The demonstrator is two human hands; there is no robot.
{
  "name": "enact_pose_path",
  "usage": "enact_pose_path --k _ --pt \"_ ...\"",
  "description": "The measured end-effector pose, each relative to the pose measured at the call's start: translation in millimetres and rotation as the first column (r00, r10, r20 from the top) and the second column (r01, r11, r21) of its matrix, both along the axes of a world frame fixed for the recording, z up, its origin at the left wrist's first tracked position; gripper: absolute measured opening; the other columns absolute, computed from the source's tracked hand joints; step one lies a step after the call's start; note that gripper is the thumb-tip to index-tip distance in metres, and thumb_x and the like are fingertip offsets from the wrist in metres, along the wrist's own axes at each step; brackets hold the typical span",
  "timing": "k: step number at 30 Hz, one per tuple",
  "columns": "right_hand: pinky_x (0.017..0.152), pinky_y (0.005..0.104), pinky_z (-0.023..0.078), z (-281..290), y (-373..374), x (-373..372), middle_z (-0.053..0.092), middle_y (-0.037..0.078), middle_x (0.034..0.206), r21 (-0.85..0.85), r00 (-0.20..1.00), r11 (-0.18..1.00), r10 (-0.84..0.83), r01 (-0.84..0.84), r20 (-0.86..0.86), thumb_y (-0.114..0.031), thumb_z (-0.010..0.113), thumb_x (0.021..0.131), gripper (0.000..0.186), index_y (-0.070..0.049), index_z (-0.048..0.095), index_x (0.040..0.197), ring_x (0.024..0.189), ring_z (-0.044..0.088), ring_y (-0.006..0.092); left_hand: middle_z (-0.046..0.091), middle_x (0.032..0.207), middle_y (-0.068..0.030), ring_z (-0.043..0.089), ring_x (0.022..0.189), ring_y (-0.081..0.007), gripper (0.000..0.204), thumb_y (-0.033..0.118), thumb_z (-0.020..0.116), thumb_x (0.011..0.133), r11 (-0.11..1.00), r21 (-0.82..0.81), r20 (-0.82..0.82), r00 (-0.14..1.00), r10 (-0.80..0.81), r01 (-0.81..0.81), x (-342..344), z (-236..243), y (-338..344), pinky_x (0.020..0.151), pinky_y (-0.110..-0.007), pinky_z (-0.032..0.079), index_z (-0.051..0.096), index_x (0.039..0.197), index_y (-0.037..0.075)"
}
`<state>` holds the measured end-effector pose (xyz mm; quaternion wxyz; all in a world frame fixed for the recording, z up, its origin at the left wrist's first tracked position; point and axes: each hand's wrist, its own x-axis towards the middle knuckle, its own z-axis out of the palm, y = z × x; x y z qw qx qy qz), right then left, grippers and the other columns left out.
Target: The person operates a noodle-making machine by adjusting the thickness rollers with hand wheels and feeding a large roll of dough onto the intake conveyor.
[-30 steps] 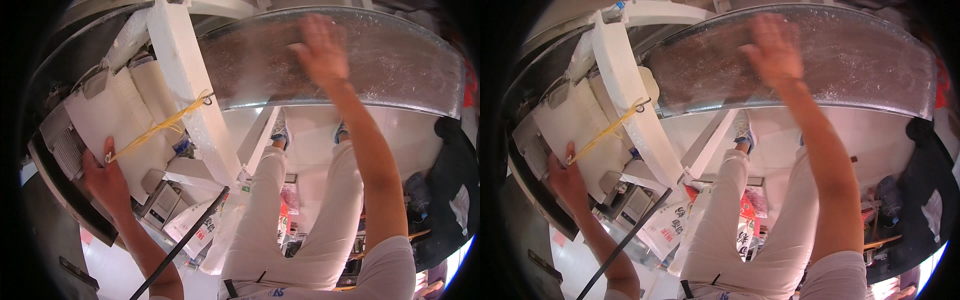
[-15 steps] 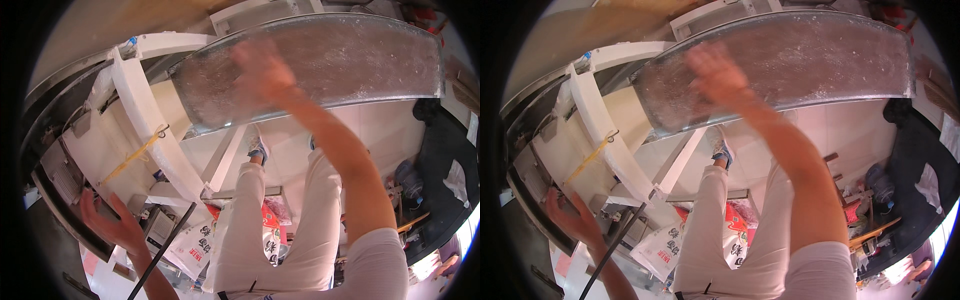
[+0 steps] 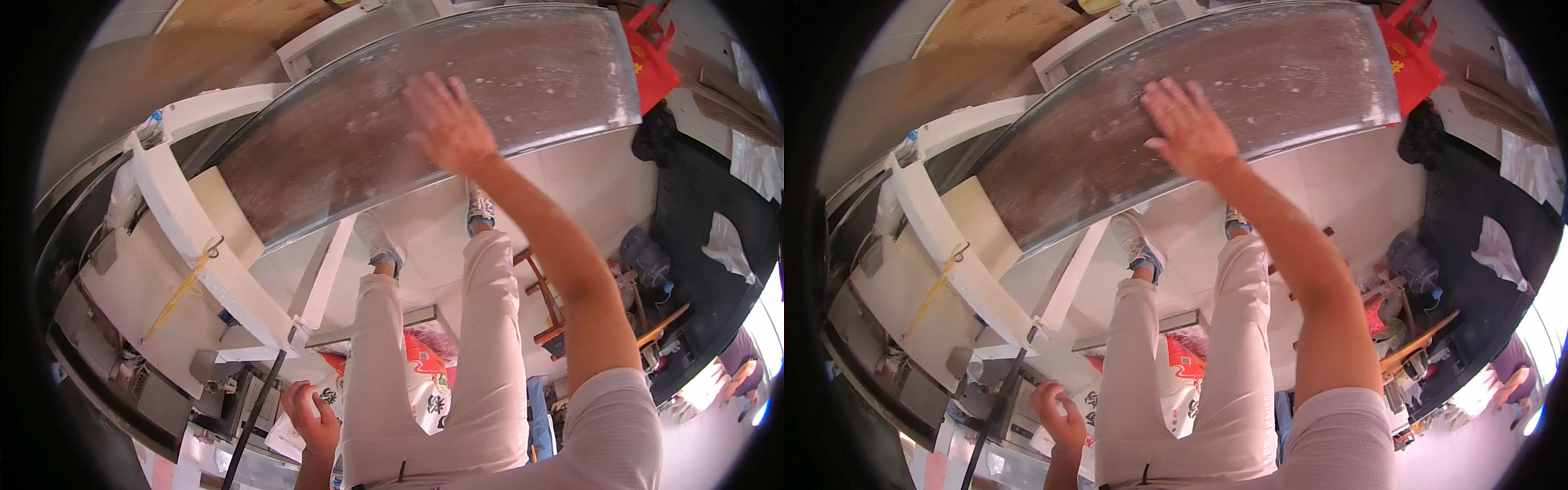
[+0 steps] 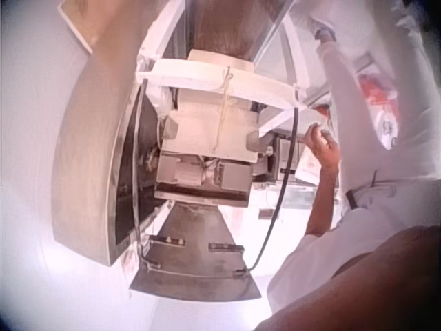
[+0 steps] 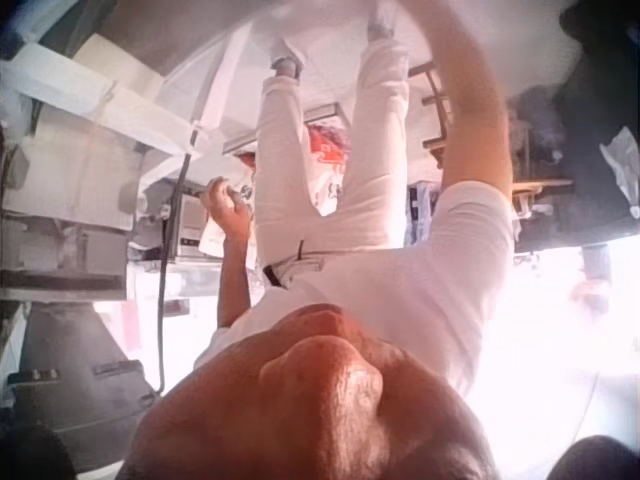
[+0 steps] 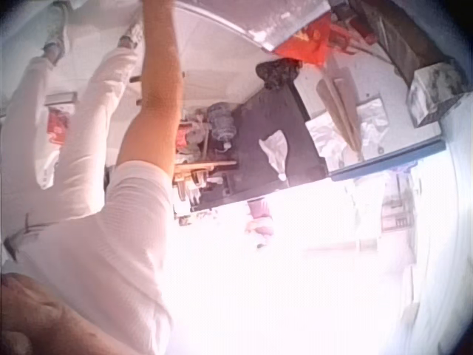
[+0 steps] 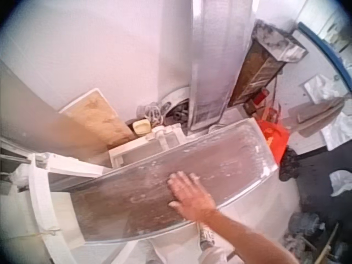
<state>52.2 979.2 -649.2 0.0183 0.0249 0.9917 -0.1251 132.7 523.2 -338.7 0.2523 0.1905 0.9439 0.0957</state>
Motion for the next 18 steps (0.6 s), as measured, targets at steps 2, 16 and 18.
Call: enact_pose_path --k 2,16,18 --pt "0.128 0.0497 0.017 2 48 20 0.034 0.009 0.167 0.030 0.999 0.999 -0.040 0.041 -0.019 -0.049 0.052 0.102 0.072 -0.009 0.035 0.159 0.156 0.026 0.0286 0.062 0.112 -0.0178 0.058 0.106 -0.0374 0.026 -0.012 0.056 0.086 0.999 0.031 0.043 0.999 0.023 -0.024 10 -7 -3 0.091 -0.046 0.047 0.059 0.108 0.001" --pt "0.127 0.0534 0.017 12 63 -10 0.031 0.019 0.167 0.061 0.962 0.977 -0.191 0.207 -0.197 -0.036 0.046 0.106 0.063 -0.001 0.036 0.157 0.156 0.023 0.0380 0.062 0.110 -0.0189 0.058 0.107 -0.0388 0.025 -0.010 0.058 0.084 0.996 0.014 0.079 0.993 0.083 -0.084 35 -29 -37 0.092 -0.049 0.047 0.060 0.107 0.001" --pt "0.128 0.0529 0.014 17 -42 -56 0.035 0.015 0.165 -0.089 0.986 0.996 0.018 -0.033 -0.164 -0.034 0.052 0.103 0.064 -0.002 0.038 0.156 0.155 0.025 0.0343 0.063 0.110 -0.0184 0.058 0.107 -0.0386 0.025 -0.010 0.059 0.084 0.998 -0.006 0.111 0.992 0.065 -0.064 32 -27 -36 0.092 -0.049 0.047 0.060 0.106 0.001"
